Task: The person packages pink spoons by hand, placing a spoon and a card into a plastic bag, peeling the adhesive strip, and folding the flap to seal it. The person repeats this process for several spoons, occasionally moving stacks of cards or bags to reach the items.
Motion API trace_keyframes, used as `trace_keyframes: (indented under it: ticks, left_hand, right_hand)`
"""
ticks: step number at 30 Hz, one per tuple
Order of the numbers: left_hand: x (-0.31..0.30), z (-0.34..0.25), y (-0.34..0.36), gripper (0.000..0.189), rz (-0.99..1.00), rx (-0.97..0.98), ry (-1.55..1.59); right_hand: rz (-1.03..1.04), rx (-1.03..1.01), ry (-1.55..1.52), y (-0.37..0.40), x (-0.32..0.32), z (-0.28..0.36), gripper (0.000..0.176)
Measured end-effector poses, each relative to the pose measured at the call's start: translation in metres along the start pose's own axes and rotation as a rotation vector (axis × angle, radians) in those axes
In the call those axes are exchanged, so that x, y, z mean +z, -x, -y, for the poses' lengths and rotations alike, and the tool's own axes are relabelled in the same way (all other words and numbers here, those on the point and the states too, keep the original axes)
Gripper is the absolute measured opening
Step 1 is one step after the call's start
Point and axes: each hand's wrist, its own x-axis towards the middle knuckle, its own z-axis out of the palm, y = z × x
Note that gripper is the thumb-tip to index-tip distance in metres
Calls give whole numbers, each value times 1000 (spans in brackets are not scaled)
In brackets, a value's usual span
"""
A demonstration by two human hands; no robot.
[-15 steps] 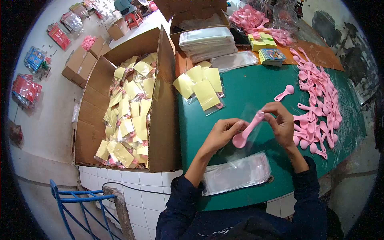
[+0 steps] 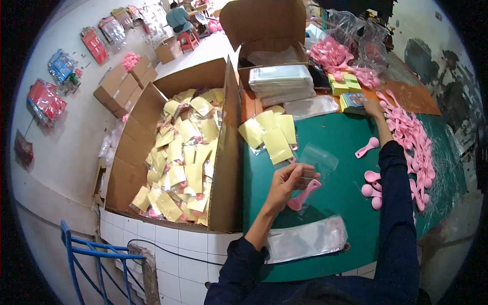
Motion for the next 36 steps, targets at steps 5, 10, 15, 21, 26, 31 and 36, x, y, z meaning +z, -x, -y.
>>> trace_keyframes:
  ticks: [5,10,15,21,26,31,36]
  left_hand:
    - [-1,0,-4,33,-48,10,12]
    - [3,-2,-5,32,-36,-40,-24]
    - [5,-3,-5,29,41,-57,-97]
    - [4,1,-4,28,26,-74,-189]
    - [3,1,-3,28,21,-57,-181]
    - [4,4,-3,28,9,-68,-213]
    - [5,4,-4,27,13,-62,-193]
  right_hand:
    - [-311,42,274,23,-8,32,38]
    - [-29,-46,-315,43,-37,57,35]
    - [588,92,-831,165,-121,156,27]
    - [565,121,-993,206,-153,180,19]
    - [611,-108,-759,212,-143,172,20]
    - [647,-275,-581,209,-147,169,24]
    - [635,-339,-484,209,-161,175,25]
